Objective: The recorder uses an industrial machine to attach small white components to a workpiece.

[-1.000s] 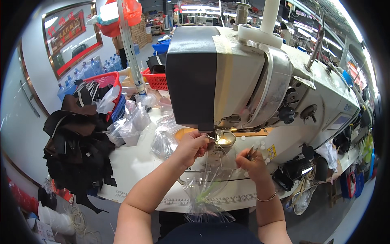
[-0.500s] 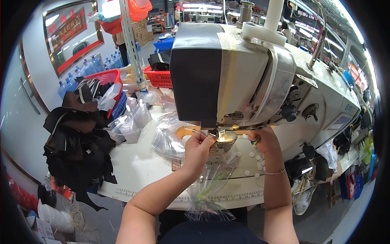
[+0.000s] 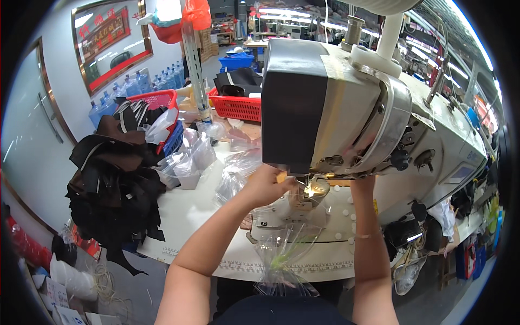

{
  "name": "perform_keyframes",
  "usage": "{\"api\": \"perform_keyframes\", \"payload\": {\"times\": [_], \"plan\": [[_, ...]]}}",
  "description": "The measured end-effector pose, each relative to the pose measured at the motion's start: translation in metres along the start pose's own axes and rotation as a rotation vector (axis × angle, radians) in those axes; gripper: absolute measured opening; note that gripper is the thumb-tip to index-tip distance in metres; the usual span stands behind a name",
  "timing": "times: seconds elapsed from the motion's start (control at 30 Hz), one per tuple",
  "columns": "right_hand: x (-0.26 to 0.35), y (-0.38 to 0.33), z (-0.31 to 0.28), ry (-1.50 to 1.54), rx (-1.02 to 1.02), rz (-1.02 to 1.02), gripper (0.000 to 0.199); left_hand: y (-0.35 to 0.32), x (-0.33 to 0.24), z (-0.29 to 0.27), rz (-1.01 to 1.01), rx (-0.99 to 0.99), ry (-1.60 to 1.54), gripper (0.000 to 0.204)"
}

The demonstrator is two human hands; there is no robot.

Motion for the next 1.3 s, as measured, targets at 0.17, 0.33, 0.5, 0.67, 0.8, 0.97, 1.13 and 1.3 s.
{"api": "perform_keyframes", "payload": {"times": [0.17, 0.33, 0.5, 0.67, 0.8, 0.97, 1.13, 1.3], "plan": [[0.12, -0.05, -0.053, -0.045, -0.072, -0.397, 0.032, 0.006, 0.023, -0.002, -0.108, 0.093, -0.171, 0.028], [0.124, -0.059, -0.046, -0.341, -0.123, -0.519, 0.027, 0.008, 0.018, 0.004, -0.115, 0.079, -0.247, 0.034], [0.126, -0.055, -0.051, -0.412, -0.083, -0.557, 0.028, 0.004, 0.012, 0.009, -0.093, 0.047, -0.312, 0.035], [0.127, -0.043, -0.053, -0.379, -0.064, -0.55, 0.03, 0.003, 0.026, 0.007, -0.098, 0.007, -0.389, 0.031], [0.125, -0.035, -0.052, -0.357, -0.047, -0.552, 0.029, 0.005, 0.034, 0.006, -0.055, -0.033, -0.276, 0.028], [0.128, -0.032, -0.053, -0.315, -0.01, -0.523, 0.023, 0.005, 0.037, 0.006, -0.043, -0.041, -0.276, 0.027], [0.129, -0.031, -0.052, -0.294, -0.007, -0.508, 0.022, 0.006, 0.044, 0.006, -0.097, -0.025, -0.374, 0.027], [0.121, -0.029, -0.048, -0.298, -0.052, -0.542, 0.031, 0.004, 0.011, 0.0, -0.316, 0.076, -0.167, 0.027]]}}
Point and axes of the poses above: each hand's wrist, its own y-axis towards the middle knuckle, its own z-axis out of the palm, x = y × z, the point moved 3 cm from there along y, towards the middle knuckle, and after that the axes turned 10 degrees about -y, right-handed, at the moved point
